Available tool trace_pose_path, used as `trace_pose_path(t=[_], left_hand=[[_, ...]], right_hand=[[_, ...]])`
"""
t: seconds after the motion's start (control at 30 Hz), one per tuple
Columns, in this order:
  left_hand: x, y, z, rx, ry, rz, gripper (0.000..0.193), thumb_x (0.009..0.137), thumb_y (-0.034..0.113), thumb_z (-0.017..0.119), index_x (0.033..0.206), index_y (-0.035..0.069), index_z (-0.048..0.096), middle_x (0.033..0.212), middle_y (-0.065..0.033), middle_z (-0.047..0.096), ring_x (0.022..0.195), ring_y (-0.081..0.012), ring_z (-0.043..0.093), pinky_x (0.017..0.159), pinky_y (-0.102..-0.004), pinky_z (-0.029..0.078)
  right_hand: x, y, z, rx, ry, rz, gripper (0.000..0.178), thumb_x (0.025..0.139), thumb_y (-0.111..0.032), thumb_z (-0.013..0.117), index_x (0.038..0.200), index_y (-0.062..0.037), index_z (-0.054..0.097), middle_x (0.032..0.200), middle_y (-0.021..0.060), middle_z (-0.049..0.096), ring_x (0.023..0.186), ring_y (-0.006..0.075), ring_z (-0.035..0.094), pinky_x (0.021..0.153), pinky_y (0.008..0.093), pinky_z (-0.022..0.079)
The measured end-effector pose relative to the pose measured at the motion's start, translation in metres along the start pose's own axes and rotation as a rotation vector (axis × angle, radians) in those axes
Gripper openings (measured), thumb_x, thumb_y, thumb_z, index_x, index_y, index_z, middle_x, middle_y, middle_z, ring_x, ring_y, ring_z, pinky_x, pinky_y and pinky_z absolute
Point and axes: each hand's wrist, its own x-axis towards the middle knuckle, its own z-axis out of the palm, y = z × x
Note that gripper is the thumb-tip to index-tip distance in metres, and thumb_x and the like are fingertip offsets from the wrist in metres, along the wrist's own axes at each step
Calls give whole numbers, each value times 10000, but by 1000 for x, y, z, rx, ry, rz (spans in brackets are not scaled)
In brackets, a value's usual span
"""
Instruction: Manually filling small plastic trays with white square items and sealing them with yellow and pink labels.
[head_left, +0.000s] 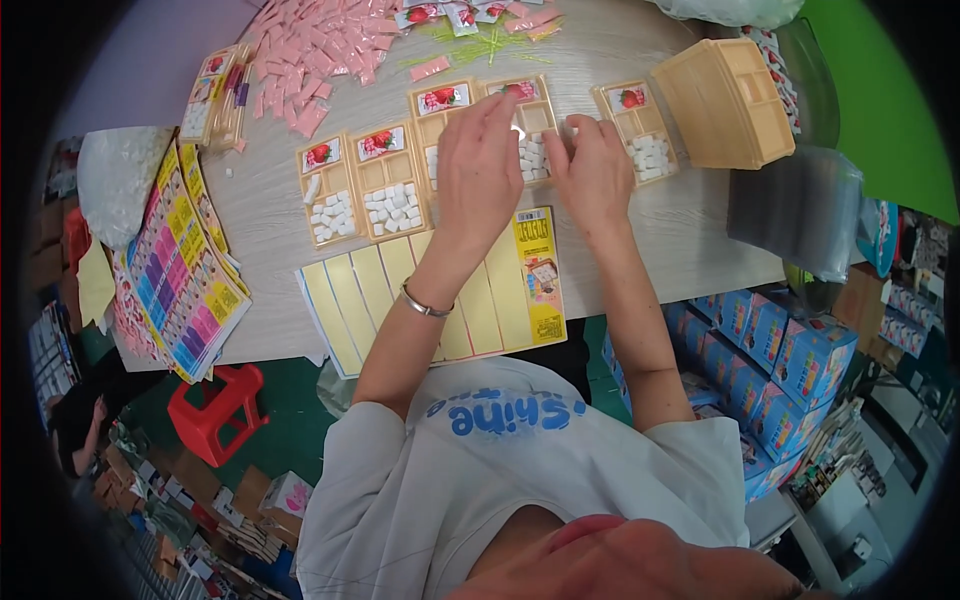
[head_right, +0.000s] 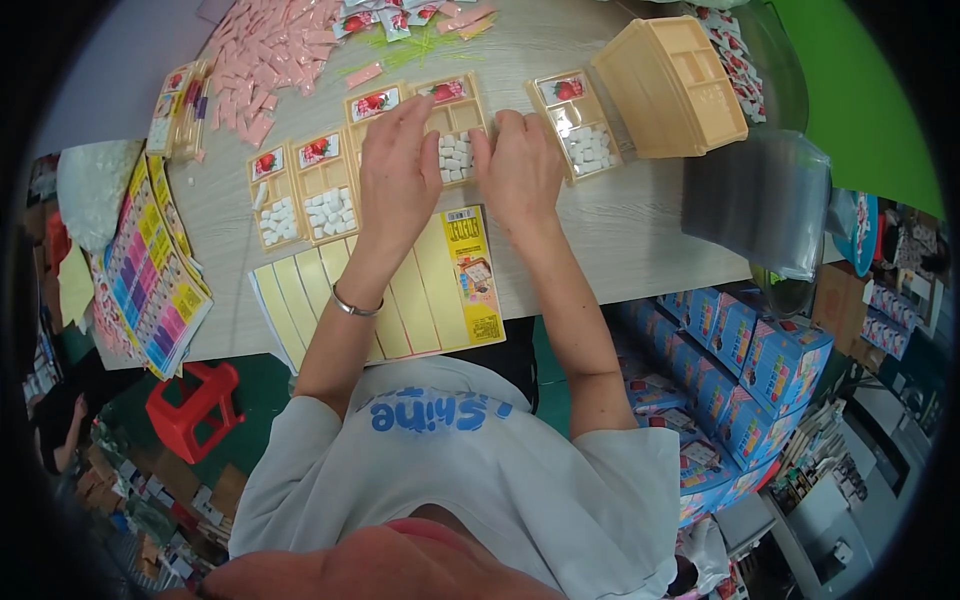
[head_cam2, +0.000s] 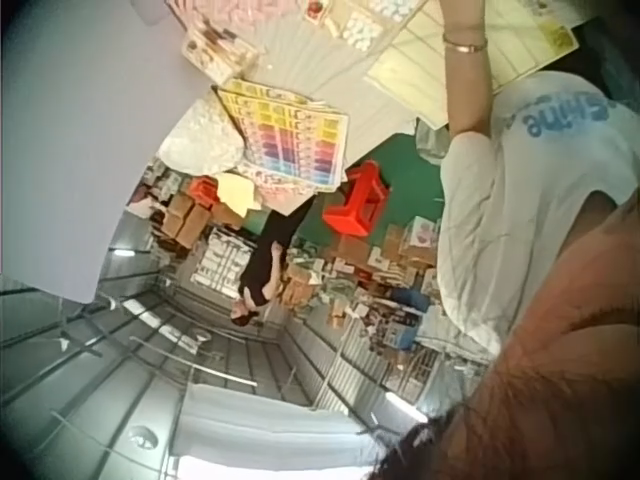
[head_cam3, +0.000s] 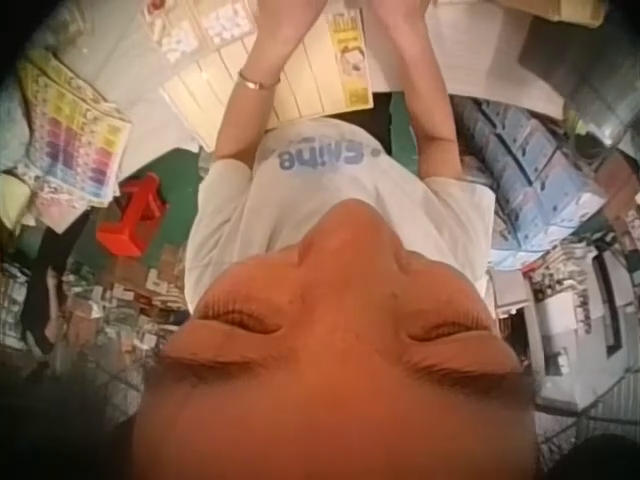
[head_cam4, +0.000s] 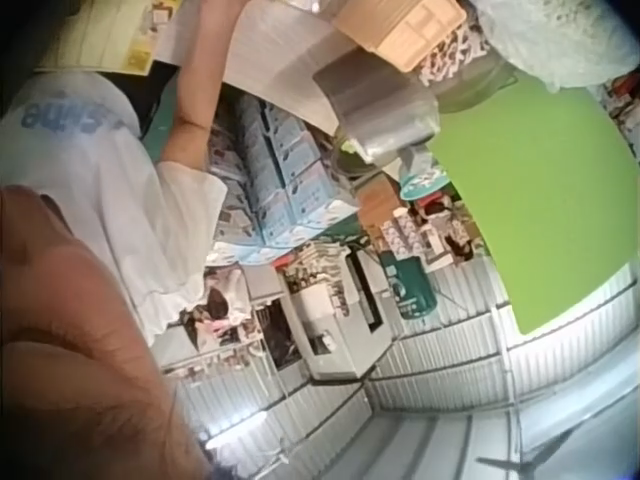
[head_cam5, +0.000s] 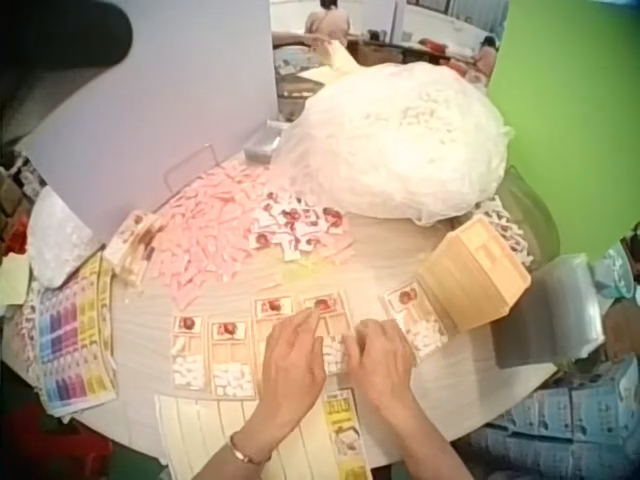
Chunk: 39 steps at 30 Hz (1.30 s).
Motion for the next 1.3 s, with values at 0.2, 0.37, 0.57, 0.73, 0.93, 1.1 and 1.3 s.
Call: trace_pose_path(t=[0.2, 0.37, 0.57, 0.73, 0.93, 1.1, 1.3], left_hand=[[11, 7, 52, -77, -130, 180, 531, 975, 257, 568, 1433, -4, 500, 1514, -206, 456, 1437, -368, 382, 1194, -496, 288], [9, 16, 70, 409, -158, 119, 782, 945, 516, 567, 1467, -48, 425, 1572, -233, 357, 1493, -369, 273, 1210, -548, 180], [11, 50, 77, 429, -306, 174, 824, 947, 547, 548, 1514, -24, 372, 1621, -217, 275, 1522, -350, 209, 1220, -566, 123], [6, 62, 84, 397, -295, 250, 837, 942, 560, 552, 1520, -15, 363, 1612, -221, 288, 1519, -355, 213, 1215, -577, 130], [-5, 79, 53, 309, -260, 314, 859, 913, 547, 622, 1524, 3, 360, 1598, -220, 303, 1511, -368, 222, 1195, -628, 142], [-27, 103, 14, 181, -233, 347, 851, 905, 515, 655, 1527, 18, 354, 1585, -208, 326, 1502, -369, 245, 1190, -633, 155], [-55, 124, -11, -69, -329, 332, 777, 917, 430, 670, 1510, 24, 375, 1496, -187, 432, 1413, -349, 385, 1192, -575, 208]], right_hand=[[-1, 19, -13, 4, 38, -137, 218, 930, -145, 664, 1101, -12, 684, 893, 176, 665, 791, 357, 679, 699, 441, 548], [-17, 69, -145, 251, 451, 25, 183, 989, -82, 644, 1154, -26, 698, 859, -9, 640, 708, 41, 560, 624, 188, 458], [16, 160, -280, 278, 258, 190, 263, 938, -168, 730, 1150, -16, 705, 838, -62, 614, 732, 12, 526, 633, 179, 428], [25, 197, -312, 226, 49, 282, 232, 917, -193, 760, 1058, -15, 718, 828, -69, 624, 694, 0, 523, 587, 173, 407], [22, 205, -325, 589, -62, 404, 161, 912, -157, 766, 1005, -30, 733, 751, -59, 625, 601, 4, 529, 517, 163, 394], [18, 185, -330, 566, -78, 378, 190, 878, -162, 787, 979, -7, 740, 772, -30, 667, 621, 10, 562, 548, 151, 442], [-10, 199, -346, 538, -79, 438, 195, 908, -195, 775, 1000, -30, 728, 781, -57, 645, 613, 0, 544, 530, 149, 414]])
